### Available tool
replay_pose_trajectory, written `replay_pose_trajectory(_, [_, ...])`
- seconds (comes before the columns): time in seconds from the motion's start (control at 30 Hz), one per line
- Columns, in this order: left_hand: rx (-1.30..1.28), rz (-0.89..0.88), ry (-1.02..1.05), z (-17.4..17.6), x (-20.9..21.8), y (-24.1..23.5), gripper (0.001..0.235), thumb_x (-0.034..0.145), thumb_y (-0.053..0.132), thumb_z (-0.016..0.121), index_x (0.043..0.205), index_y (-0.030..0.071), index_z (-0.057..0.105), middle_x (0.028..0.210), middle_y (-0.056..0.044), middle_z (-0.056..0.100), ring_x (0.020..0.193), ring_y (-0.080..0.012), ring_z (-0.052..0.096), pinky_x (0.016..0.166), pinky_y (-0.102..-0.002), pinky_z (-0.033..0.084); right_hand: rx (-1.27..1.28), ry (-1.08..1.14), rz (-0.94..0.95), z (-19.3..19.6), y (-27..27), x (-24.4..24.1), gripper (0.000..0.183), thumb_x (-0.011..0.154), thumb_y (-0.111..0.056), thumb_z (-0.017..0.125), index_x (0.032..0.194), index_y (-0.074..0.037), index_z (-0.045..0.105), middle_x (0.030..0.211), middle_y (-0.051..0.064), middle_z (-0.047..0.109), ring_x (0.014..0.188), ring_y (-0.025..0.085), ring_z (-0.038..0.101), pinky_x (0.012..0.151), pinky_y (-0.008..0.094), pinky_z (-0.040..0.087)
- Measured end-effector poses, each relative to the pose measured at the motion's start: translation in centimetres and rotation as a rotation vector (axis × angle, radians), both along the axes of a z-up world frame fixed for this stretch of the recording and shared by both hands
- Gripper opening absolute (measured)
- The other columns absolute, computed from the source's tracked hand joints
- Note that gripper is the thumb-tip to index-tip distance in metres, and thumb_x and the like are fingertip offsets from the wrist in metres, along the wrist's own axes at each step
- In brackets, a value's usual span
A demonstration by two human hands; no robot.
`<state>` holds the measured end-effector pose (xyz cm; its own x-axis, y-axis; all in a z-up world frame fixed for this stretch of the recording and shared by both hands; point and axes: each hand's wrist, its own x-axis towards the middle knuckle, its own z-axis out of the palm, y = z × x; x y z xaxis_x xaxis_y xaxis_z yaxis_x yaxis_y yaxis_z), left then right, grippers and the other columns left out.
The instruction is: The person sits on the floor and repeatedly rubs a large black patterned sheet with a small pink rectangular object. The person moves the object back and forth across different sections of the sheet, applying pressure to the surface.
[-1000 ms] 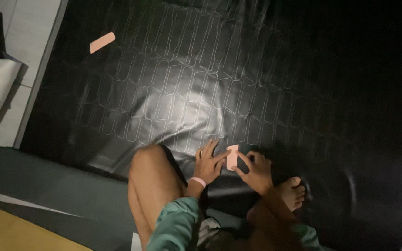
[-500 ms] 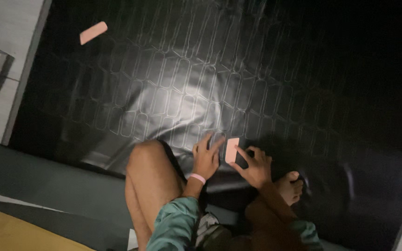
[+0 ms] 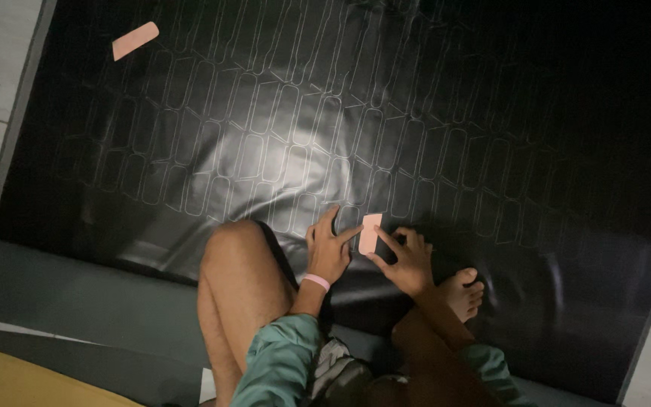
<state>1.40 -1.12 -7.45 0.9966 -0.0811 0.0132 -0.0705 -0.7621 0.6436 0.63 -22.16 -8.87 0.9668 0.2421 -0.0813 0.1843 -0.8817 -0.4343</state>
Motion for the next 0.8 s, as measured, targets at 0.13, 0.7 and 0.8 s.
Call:
replay_pose_trajectory(0.13, [-0.016, -0.024, 0.083, 1.0, 0.3, -0.2, 0.048, 0.073, 0.027, 0.084, 0.12, 0.028, 0.076, 0.151, -0.018, 0.043, 0.14, -0.0362, 0.039, 0.109, -0.055, 0.025, 0.029, 0.021, 0.013, -0.4, -0.3, 0.0, 0.067, 0.079, -0.058, 0.079, 0.141, -0.038, 0.061, 0.12, 0.009, 0.056, 0.109, 0.031, 0.054, 0.088, 0.057, 0.043])
replay_pose_trajectory(0.7, [1.38, -0.452, 0.06, -6.8, -2.9, -14.3, 0.067, 0.077, -0.008, 0.069, 0.141, -0.004, 0.051, 0.147, -0.027, 0.05, 0.126, -0.0402, 0.058, 0.079, -0.039, 0.052, 0.384, -0.145, 0.185, 2.1, -1.8, 5.0, 0.023, 0.105, -0.013, 0.055, 0.124, -0.009, 0.066, 0.138, 0.02, 0.05, 0.132, 0.037, 0.048, 0.111, 0.048, 0.041])
replay_pose_trajectory(0.8, [1.2, -0.884, 0.205, -6.8, -3.2, -13.8, 0.068, 0.081, -0.016, 0.069, 0.146, -0.004, 0.05, 0.145, -0.025, 0.054, 0.13, -0.0406, 0.055, 0.094, -0.052, 0.053, 0.496, 0.212, 0.441, 4.1, -0.8, 5.6, 0.025, 0.097, -0.014, 0.059, 0.118, -0.005, 0.069, 0.126, 0.018, 0.062, 0.119, 0.032, 0.059, 0.101, 0.04, 0.047])
